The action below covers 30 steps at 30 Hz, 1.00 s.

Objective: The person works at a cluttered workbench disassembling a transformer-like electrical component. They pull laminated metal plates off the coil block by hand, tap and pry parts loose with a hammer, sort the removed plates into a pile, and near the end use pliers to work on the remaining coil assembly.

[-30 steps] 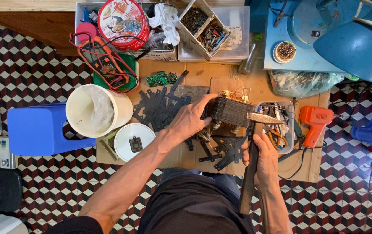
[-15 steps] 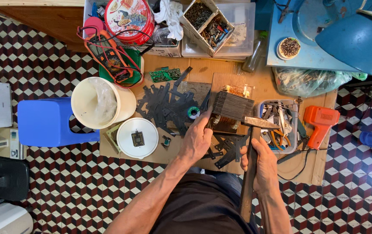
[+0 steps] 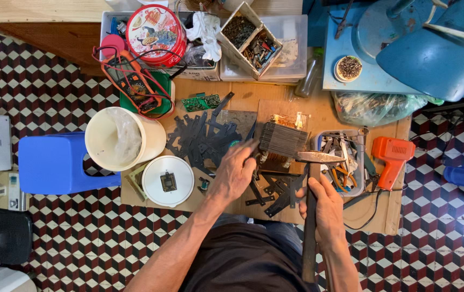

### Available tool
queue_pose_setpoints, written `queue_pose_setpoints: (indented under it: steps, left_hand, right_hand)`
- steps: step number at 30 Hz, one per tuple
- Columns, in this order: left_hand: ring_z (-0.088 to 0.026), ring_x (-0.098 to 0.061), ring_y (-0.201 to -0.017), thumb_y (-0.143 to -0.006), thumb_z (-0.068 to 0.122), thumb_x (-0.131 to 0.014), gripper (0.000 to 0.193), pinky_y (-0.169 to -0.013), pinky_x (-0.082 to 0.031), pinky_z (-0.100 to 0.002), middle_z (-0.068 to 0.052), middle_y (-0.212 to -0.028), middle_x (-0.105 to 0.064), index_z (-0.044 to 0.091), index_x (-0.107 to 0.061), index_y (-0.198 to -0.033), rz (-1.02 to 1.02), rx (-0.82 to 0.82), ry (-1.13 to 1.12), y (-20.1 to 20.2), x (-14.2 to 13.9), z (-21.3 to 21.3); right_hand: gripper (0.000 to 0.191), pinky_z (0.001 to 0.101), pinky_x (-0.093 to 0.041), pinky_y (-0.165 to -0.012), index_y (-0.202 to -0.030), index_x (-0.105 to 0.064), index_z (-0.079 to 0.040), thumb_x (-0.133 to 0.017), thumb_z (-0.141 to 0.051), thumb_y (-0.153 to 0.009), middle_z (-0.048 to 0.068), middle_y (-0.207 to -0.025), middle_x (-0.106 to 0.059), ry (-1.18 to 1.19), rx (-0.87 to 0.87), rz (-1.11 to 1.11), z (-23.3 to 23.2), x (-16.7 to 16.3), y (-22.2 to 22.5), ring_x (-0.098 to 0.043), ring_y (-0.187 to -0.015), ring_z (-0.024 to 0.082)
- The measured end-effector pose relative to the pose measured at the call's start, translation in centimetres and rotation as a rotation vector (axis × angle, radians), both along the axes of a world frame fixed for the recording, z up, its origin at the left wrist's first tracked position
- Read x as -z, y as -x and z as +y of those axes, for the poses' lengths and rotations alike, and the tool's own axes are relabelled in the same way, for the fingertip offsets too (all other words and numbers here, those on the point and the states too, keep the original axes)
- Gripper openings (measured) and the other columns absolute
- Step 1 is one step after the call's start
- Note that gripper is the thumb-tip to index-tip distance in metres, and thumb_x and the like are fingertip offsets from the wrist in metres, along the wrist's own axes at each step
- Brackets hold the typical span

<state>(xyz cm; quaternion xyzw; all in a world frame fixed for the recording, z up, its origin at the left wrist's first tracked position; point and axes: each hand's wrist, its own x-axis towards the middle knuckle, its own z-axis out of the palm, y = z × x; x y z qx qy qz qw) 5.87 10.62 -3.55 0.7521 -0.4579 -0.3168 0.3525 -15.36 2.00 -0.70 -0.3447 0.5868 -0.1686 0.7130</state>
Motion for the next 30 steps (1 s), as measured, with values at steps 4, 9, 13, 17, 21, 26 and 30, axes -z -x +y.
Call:
queue_pose_setpoints:
  steps: [4,9,13,17,21,26,30]
  left_hand:
    - [-0.038,-0.045,-0.142,-0.089,0.018,-0.056,0.064,-0.121,-0.032,-0.049,-0.022,-0.152,-0.049,0.003,-0.044,-0.150,-0.072,-0.014,0.160,-1.6,-1.7,-2.1]
    - [-0.039,-0.047,-0.145,-0.087,0.015,-0.051,0.068,-0.120,-0.036,-0.047,-0.022,-0.156,-0.050,0.005,-0.043,-0.154,0.062,0.085,0.216,-2.1,-3.5,-3.5]
    - [-0.031,-0.067,-0.117,-0.099,0.035,-0.055,0.057,-0.100,-0.051,-0.041,-0.016,-0.128,-0.067,0.013,-0.047,-0.150,0.250,-0.034,0.017,-1.0,-4.1,-4.3]
    - [-0.027,-0.074,-0.102,-0.099,0.047,-0.054,0.055,-0.089,-0.057,-0.037,-0.012,-0.119,-0.072,0.018,-0.052,-0.145,0.316,-0.092,0.000,-0.6,-3.9,-4.5]
    - [-0.025,-0.073,-0.106,-0.100,0.046,-0.057,0.053,-0.091,-0.056,-0.036,-0.012,-0.123,-0.071,0.016,-0.054,-0.144,0.346,-0.099,0.078,-0.9,-3.5,-4.2]
    - [-0.025,-0.070,-0.114,-0.103,0.048,-0.056,0.054,-0.095,-0.055,-0.037,-0.012,-0.125,-0.071,0.013,-0.055,-0.143,0.287,-0.084,0.142,-1.2,-2.9,-4.1]
    - [-0.026,-0.068,-0.117,-0.103,0.047,-0.056,0.051,-0.095,-0.055,-0.036,-0.014,-0.125,-0.069,0.012,-0.056,-0.140,0.305,-0.072,0.153,-1.1,-2.5,-4.2]
  right_hand:
    - [0.029,0.0272,-0.045,-0.049,-0.128,-0.060,-0.005,-0.055,-0.018,-0.103,0.007,-0.079,-0.064,0.349,-0.063,0.237,0.3,-2.3,-0.8,-0.054,-0.058,0.011]
    - [0.048,0.0343,-0.056,-0.078,-0.150,-0.052,-0.001,-0.061,-0.010,-0.104,0.017,-0.114,-0.071,1.053,-0.276,0.436,-0.5,-4.6,-2.0,-0.070,-0.093,0.022]
    - [0.048,0.0376,-0.056,-0.077,-0.146,-0.054,-0.002,-0.064,-0.009,-0.100,0.020,-0.111,-0.071,1.049,-0.331,0.471,-0.7,-5.0,-3.6,-0.071,-0.090,0.025]
    - [0.048,0.0382,-0.054,-0.075,-0.146,-0.055,-0.002,-0.064,-0.008,-0.099,0.020,-0.102,-0.070,1.121,-0.434,0.554,-0.7,-4.7,-4.8,-0.070,-0.084,0.027]
    - [0.048,0.0369,-0.055,-0.072,-0.146,-0.055,-0.002,-0.063,-0.007,-0.099,0.020,-0.103,-0.070,1.081,-0.372,0.508,-0.3,-4.6,-4.6,-0.071,-0.080,0.026]
    - [0.049,0.0397,-0.054,-0.070,-0.147,-0.054,-0.004,-0.064,-0.007,-0.099,0.019,-0.098,-0.068,1.193,-0.431,0.579,0.1,-4.3,-4.6,-0.068,-0.079,0.027]
    - [0.050,0.0389,-0.054,-0.065,-0.148,-0.053,-0.005,-0.063,-0.007,-0.099,0.017,-0.091,-0.068,1.055,-0.444,0.570,-0.2,-4.5,-4.4,-0.069,-0.072,0.025]
